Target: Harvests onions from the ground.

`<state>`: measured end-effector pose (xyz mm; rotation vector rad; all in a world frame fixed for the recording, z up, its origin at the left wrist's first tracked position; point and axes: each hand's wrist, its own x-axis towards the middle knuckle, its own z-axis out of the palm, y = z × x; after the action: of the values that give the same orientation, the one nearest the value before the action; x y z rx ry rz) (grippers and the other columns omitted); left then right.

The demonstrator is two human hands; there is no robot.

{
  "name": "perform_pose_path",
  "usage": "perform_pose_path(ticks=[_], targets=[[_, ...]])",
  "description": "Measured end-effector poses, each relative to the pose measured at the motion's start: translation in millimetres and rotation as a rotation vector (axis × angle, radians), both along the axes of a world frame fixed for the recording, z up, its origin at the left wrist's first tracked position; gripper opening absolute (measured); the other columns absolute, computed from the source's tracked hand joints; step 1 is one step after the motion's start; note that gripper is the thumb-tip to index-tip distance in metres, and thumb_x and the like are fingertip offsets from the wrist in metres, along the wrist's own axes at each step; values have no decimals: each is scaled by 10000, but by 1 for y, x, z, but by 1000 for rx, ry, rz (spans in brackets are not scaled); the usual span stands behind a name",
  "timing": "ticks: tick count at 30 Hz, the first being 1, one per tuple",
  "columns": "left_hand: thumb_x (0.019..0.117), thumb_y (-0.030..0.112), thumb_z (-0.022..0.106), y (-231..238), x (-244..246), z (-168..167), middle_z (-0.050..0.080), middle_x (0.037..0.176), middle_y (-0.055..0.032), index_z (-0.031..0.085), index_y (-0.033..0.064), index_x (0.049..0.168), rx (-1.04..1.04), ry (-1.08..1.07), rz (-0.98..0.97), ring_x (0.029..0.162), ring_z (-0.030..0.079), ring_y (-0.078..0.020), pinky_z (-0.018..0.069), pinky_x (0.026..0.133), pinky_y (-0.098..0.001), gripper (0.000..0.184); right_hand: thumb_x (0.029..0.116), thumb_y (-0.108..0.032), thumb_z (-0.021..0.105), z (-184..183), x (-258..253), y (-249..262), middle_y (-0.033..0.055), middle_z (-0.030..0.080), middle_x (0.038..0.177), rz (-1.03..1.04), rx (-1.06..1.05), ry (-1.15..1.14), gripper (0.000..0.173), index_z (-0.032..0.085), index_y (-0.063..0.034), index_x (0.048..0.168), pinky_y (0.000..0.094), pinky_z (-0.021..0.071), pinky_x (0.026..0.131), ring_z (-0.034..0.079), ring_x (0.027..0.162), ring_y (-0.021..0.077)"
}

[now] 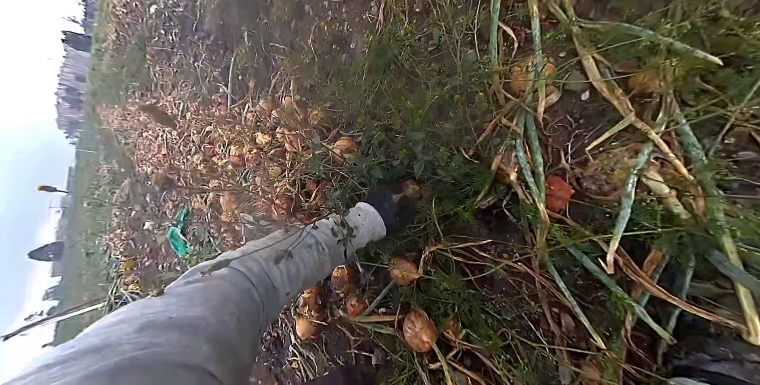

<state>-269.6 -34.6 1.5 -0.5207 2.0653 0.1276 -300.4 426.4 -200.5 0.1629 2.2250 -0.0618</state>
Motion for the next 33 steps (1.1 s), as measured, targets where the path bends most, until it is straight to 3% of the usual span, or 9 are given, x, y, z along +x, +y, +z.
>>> perform_pose_path(ticks=[5,11,14,18,23,26,30,32,33], targets=[[1069,293,540,-9,-9,-1,594,1425,-221,579,44,1425,-20,102,157,1340,552,-400,406,1123,-601,437,1069,-291,430,-19,5,1,160,601,1443,67,167,-8,471,591,9,1394,409,371,1180,542,1375,242],[953,253,695,14,-28,-5,613,1356,-262,544,45,1427,-186,88,179,1260,586,-461,454,1018,-659,539,1053,-313,463,-45,6,23,130,653,1378,136,205,-17,445,657,-8,1313,390,411,1141,589,1318,216],[940,214,711,17,-27,-14,594,1359,-290,532,27,1436,-222,46,248,1272,566,-481,452,1017,-669,560,1071,-257,441,-27,-2,5,119,585,1471,98,193,-49,441,583,-16,1412,379,346,1196,512,1400,208],[1000,406,628,27,7,-12,533,1476,-259,552,9,1441,-57,-84,173,1427,443,-429,301,1198,-588,598,1070,-258,436,-25,3,1,120,602,1455,88,181,3,437,602,-18,1395,377,356,1187,526,1391,208],[1005,411,632,43,-5,59,640,1303,-247,653,0,1284,52,-303,-22,1239,601,-420,457,1029,-626,497,1076,-251,443,-11,10,8,206,552,1475,-70,66,169,479,520,52,1440,414,364,1192,496,1412,275],[962,571,629,58,-11,93,744,1047,-88,734,164,1194,295,-9,-145,993,712,-261,564,881,-543,481,1087,-130,422,17,6,-10,205,553,1439,-421,-139,256,414,478,90,1433,319,399,1147,520,1347,218],[1064,509,480,101,-95,33,690,1251,-188,660,76,1328,300,166,120,1183,657,-349,507,1014,-582,538,1074,-277,454,20,15,-22,208,536,1494,-257,100,218,510,494,45,1467,419,356,1197,495,1418,278],[1092,517,397,107,-114,-7,612,1391,-240,586,-34,1380,306,207,541,1323,575,-352,423,1136,-532,649,1090,-326,407,36,6,-42,223,459,1558,-200,163,130,569,410,38,1528,462,297,1229,418,1477,311],[1082,519,432,109,-118,-19,647,1331,-220,599,-41,1355,336,277,750,1246,621,-302,472,1090,-475,645,1088,-321,422,43,0,-50,249,454,1557,-191,135,106,573,416,55,1520,481,291,1228,409,1482,339]])
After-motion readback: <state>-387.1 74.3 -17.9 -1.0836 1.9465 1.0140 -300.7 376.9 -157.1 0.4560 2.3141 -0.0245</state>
